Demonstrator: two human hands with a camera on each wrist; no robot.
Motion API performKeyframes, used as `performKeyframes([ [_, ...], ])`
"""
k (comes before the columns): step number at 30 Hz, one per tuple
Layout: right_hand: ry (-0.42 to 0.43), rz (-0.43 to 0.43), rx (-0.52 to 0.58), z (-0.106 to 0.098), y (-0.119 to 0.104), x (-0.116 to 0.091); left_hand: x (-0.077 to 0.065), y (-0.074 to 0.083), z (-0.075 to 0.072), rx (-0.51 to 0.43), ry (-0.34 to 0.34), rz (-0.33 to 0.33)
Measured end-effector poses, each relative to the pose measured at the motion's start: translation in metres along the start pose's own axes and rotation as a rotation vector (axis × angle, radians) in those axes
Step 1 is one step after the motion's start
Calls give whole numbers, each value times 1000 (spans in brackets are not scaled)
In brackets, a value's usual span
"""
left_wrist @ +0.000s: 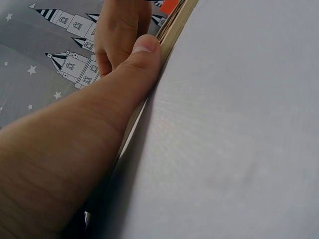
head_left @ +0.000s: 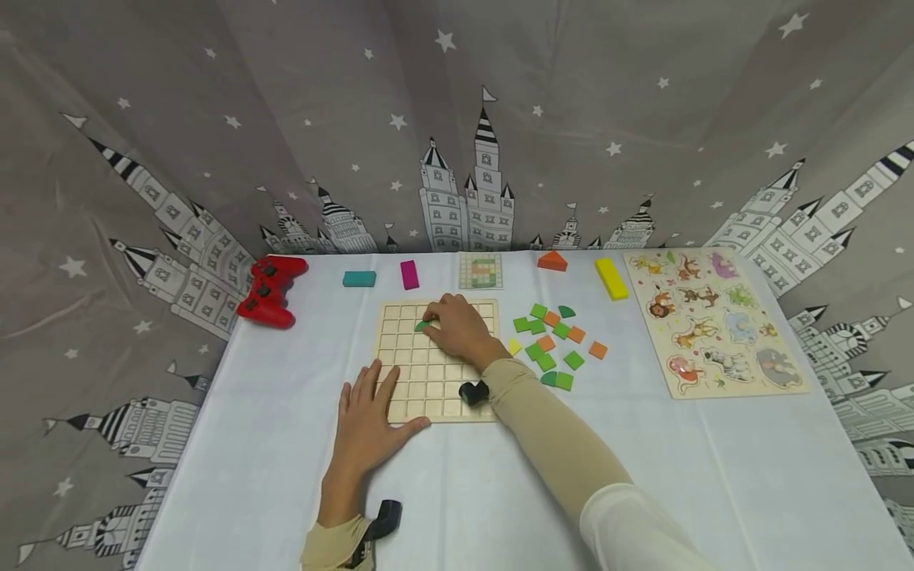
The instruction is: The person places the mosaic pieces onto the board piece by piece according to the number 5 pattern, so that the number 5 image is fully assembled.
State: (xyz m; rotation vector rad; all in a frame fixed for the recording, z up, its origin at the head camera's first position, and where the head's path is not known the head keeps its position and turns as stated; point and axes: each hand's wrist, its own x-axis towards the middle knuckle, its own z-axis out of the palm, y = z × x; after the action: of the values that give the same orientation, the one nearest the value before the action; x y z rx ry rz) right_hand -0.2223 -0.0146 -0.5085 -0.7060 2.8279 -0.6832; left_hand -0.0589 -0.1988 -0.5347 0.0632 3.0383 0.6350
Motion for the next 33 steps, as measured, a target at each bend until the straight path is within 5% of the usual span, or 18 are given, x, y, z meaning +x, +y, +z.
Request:
performKeyframes([
  [10,19,-13,-56,-9,28,-19,1,0,-1,-1,10,-1],
  [15,85,18,26,-23,64,-62,1,1,2,-5,12,6],
  [25,246,298,102,-47,139,-166,1,0,3,-4,12,-7],
  [33,435,317,155,-51,169,-199,1,2,2,-10,12,0],
])
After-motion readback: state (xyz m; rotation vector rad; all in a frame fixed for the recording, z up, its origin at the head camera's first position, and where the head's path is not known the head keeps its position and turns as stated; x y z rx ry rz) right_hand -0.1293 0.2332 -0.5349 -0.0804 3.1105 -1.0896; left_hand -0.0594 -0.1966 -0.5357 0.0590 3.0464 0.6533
